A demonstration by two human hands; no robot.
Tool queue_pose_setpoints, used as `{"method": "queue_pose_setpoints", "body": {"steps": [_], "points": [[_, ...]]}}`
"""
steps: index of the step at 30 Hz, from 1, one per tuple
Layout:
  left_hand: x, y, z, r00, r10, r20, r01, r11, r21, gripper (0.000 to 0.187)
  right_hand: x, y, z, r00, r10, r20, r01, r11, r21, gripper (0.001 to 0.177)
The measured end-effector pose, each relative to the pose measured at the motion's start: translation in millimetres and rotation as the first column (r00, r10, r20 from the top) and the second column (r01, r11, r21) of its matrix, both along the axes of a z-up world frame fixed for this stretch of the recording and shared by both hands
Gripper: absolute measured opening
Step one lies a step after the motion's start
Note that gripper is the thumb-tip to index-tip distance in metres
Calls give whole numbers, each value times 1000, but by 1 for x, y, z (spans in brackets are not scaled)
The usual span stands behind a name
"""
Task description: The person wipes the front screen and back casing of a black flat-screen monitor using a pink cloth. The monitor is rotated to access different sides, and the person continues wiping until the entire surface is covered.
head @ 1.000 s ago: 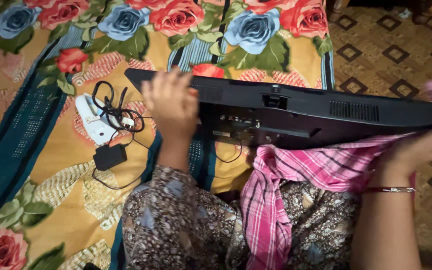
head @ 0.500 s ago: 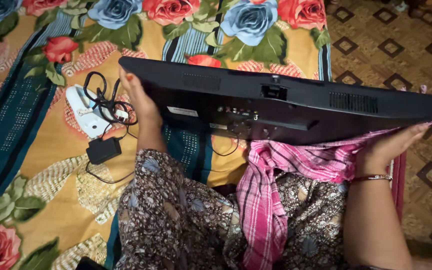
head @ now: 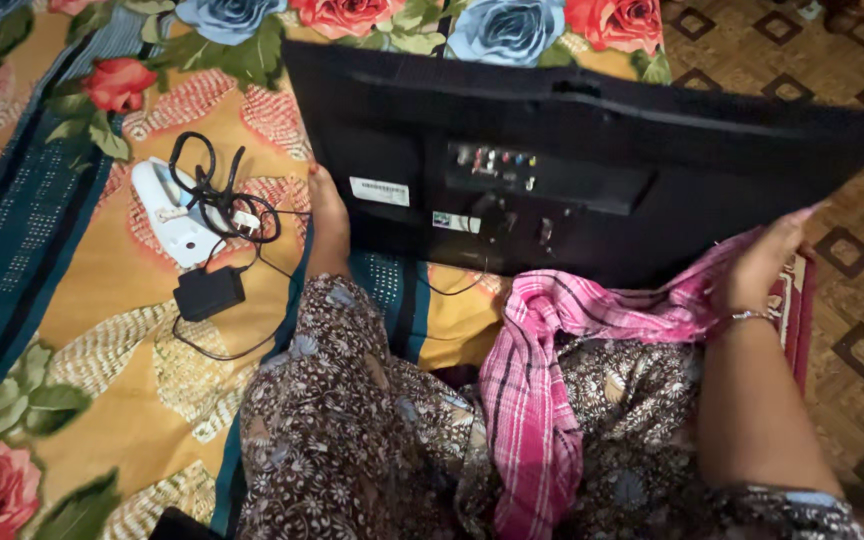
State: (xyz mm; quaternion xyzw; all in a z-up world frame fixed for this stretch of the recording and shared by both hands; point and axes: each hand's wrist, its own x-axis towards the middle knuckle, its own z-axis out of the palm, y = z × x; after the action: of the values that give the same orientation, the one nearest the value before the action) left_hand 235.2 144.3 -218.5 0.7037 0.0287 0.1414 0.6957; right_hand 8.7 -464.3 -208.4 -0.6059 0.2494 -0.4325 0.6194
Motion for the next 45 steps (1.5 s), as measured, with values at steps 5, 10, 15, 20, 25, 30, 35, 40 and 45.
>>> {"method": "queue_pose_setpoints", "body": {"steps": [5, 10, 15, 20, 25, 30, 35, 40, 45], "points": [[31, -14, -7, 1000, 27, -4, -27, 999, 22, 80, 30, -13, -13, 999, 29, -15, -29, 1000, -11, 62], [53, -27, -25, 980, 102, -170, -87, 991, 98, 78, 50, -24, -38, 999, 36, -36, -34, 999, 41, 56], [72, -41, -16, 960, 109, -257, -83, 991, 108, 74, 84, -28, -47, 983, 14, -185, -9, 999, 31, 51], [88, -55, 6, 668, 252, -700, -74, 959, 275, 78, 96, -18, -49, 963, 87, -254, -82, 996, 30, 52], [83, -58, -1, 823, 184, -538, 114, 874, 473, 76, 105, -14, -43, 908, 74, -411, -28, 993, 117, 57], [90, -53, -29, 834, 198, -516, 146, 822, 551, 83, 104, -21, -57, 865, 94, -493, -56, 994, 92, 62], [94, -49, -49, 830, 228, -510, 201, 730, 653, 93, 112, -31, -78, 689, 58, -722, -173, 981, -86, 79], [88, -48, -69, 843, 248, -477, 278, 559, 781, 99, 107, 5, -74, 519, -231, -823, -298, 854, -427, 99], [48, -57, -82, 980, 70, -188, 142, 421, 896, 106, 103, 77, -54, 450, -343, -824, -459, 703, -543, 92]]}}
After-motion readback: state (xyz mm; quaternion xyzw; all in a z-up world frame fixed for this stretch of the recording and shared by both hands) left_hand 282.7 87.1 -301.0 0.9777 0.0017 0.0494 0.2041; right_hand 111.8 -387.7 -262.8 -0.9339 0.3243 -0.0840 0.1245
